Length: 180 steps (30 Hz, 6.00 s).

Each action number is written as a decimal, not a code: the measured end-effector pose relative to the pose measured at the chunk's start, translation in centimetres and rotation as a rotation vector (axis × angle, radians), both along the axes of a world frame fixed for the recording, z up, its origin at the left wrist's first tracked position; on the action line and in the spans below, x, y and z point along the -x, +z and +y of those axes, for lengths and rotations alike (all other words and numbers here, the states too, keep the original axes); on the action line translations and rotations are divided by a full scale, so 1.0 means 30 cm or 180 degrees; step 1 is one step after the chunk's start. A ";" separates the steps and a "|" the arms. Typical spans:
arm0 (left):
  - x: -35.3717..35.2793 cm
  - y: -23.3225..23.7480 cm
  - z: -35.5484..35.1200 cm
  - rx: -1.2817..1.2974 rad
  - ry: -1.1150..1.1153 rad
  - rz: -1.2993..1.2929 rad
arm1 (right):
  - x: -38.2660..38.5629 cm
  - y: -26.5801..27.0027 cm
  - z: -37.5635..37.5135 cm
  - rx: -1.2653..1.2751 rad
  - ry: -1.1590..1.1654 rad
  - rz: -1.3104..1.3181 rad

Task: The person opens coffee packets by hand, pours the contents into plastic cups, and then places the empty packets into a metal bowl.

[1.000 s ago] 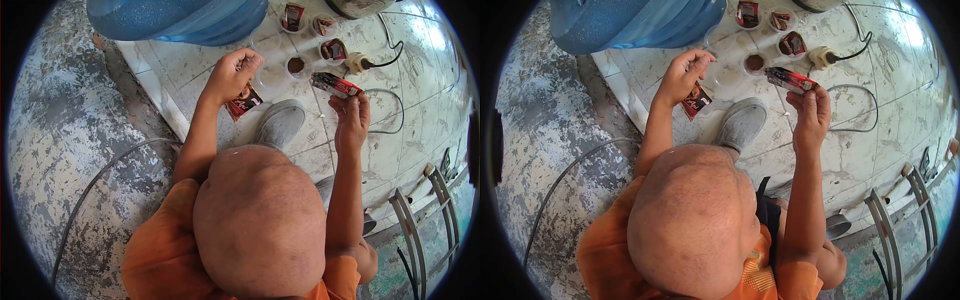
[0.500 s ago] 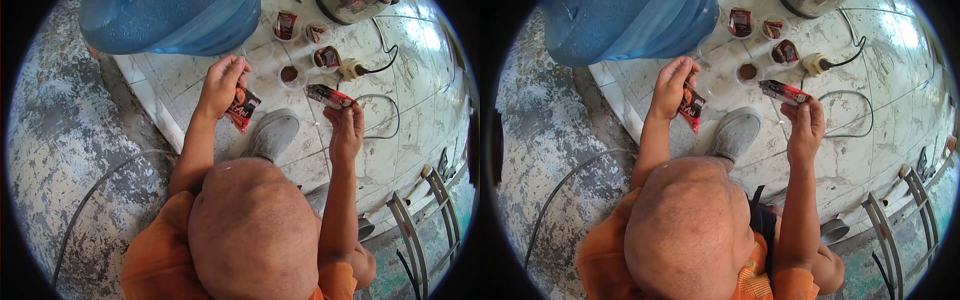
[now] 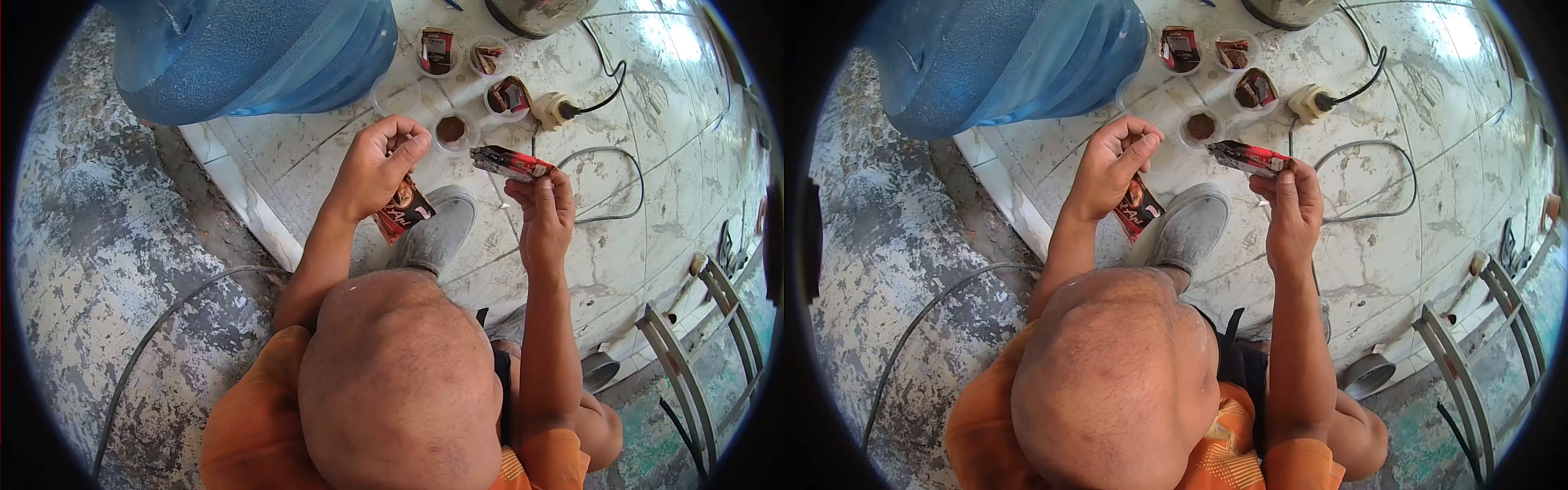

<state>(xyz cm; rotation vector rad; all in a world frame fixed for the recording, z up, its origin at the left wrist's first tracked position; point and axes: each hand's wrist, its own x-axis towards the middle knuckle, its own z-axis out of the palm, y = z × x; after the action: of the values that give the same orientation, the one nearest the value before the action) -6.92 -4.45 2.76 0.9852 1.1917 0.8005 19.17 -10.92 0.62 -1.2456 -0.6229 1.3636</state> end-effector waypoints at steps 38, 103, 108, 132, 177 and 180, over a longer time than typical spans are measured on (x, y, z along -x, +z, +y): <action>-0.002 -0.013 0.003 0.0407 0.1078 -0.0718 | 0.017 -0.025 -0.010 0.0058 -0.0063 0.0929; -0.003 0.057 -0.003 0.0241 -0.1008 0.0095 | 0.079 -0.007 0.009 0.0214 0.0234 0.1398; 0.010 0.105 0.029 -0.0081 -0.0861 0.0147 | 0.108 0.046 0.048 0.0104 0.0087 0.1453; -0.287 1.031 0.251 -0.1530 -0.2051 0.2937 | 0.024 0.487 0.245 -0.1889 -0.0546 0.2597; -0.390 1.009 0.062 -0.1592 -0.2367 0.2977 | -0.052 0.471 0.118 -0.1918 0.0488 0.2659; -0.379 1.029 0.047 -0.1714 -0.2310 0.2932 | -0.028 0.468 0.114 -0.1849 0.0637 0.2699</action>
<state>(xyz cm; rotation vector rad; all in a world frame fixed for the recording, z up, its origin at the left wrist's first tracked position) 4.45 -3.05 33.63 2.2166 1.2214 0.0228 20.00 -7.52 14.66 -0.0956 -0.4768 1.5591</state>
